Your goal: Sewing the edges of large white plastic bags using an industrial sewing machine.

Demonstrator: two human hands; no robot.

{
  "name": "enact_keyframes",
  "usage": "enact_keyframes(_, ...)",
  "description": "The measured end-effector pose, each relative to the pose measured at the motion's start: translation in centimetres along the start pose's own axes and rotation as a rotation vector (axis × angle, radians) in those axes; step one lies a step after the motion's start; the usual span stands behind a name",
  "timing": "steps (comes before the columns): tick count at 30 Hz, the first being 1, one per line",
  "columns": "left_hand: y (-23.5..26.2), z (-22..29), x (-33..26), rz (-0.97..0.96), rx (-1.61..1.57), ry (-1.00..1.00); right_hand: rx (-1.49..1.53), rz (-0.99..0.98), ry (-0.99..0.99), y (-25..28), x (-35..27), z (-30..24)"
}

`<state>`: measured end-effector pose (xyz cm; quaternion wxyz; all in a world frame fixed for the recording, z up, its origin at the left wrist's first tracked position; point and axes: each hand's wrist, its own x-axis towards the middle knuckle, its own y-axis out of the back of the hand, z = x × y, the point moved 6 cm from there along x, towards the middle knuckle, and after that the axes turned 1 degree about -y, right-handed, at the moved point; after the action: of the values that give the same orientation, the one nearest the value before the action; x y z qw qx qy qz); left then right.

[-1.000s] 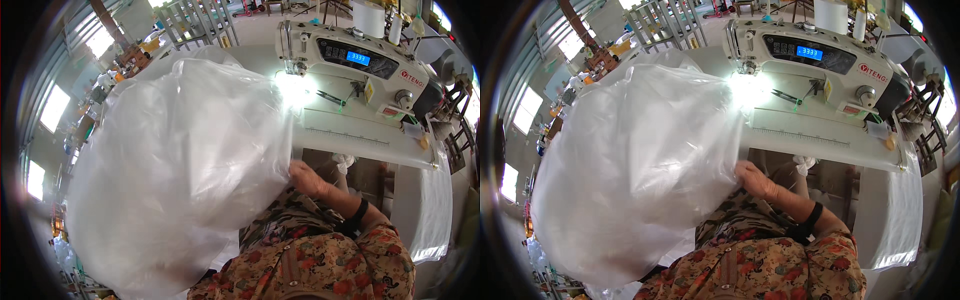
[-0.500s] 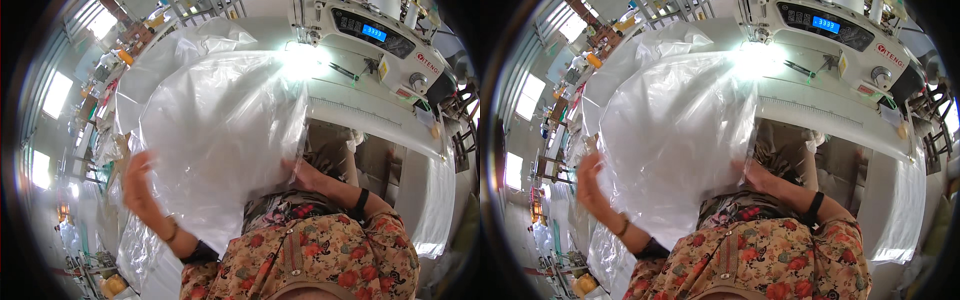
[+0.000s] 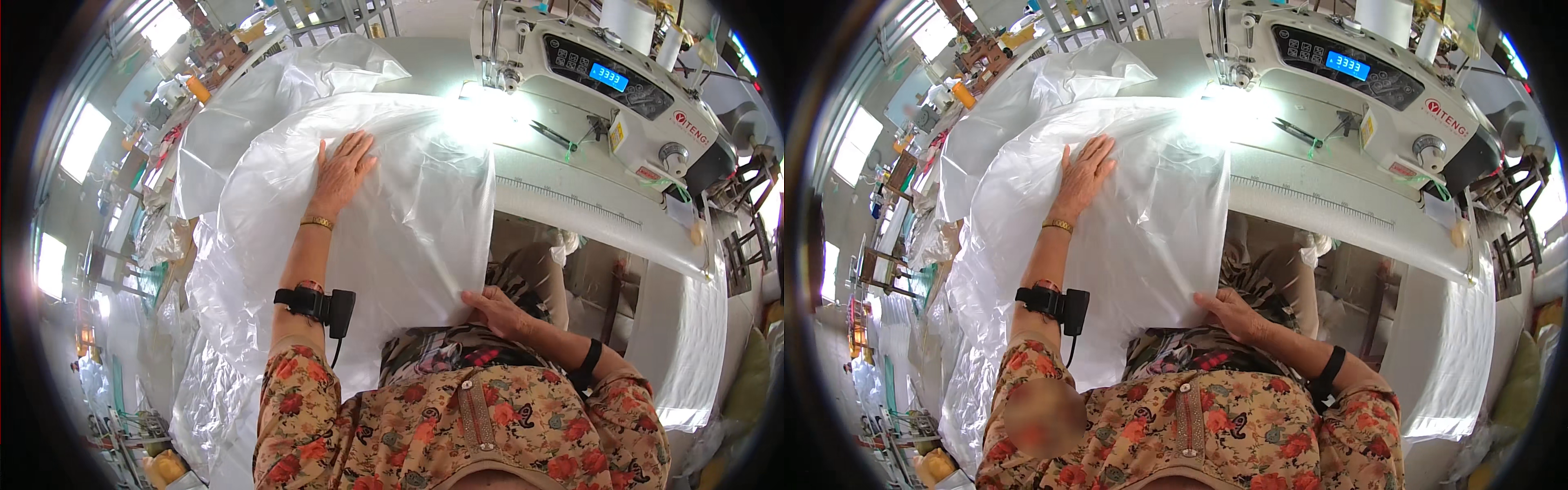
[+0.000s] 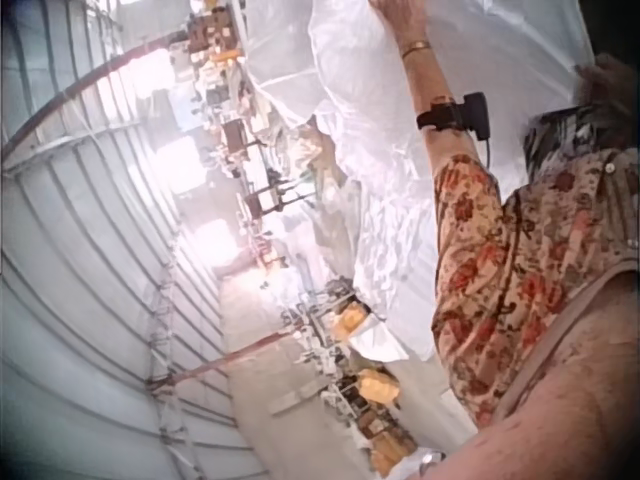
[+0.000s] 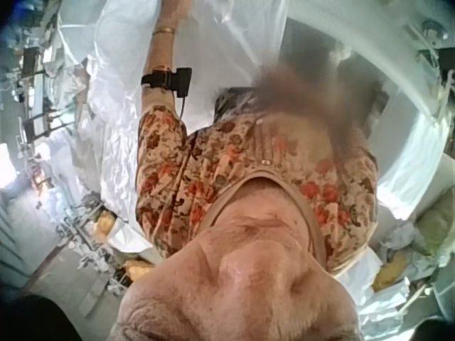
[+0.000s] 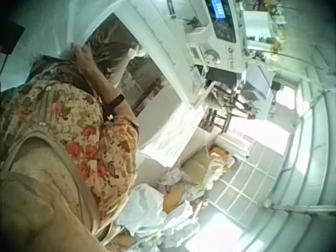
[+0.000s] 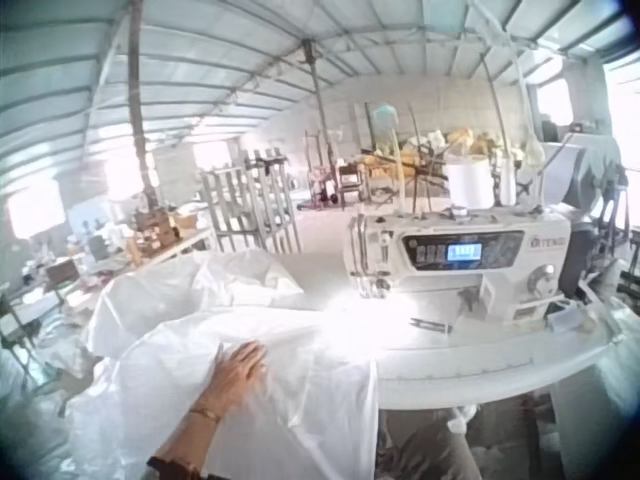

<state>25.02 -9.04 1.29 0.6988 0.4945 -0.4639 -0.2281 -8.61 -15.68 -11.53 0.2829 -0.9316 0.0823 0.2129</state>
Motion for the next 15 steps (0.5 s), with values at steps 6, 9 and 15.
enact_keyframes(6,3.0,1.9,1.4,-0.091,-0.099,0.075,-0.023,0.149,0.172,-0.3,0.5,-0.8)
enact_keyframes(9,5.9,8.1,0.0,0.038,-0.272,-0.011,-0.112,0.223,0.319,-0.9,-0.2,-1.9)
enact_keyframes(15,5.4,17.6,-9.5,0.027,-0.118,-0.103,-0.298,0.178,0.488,-2.7,-1.6,-2.9)
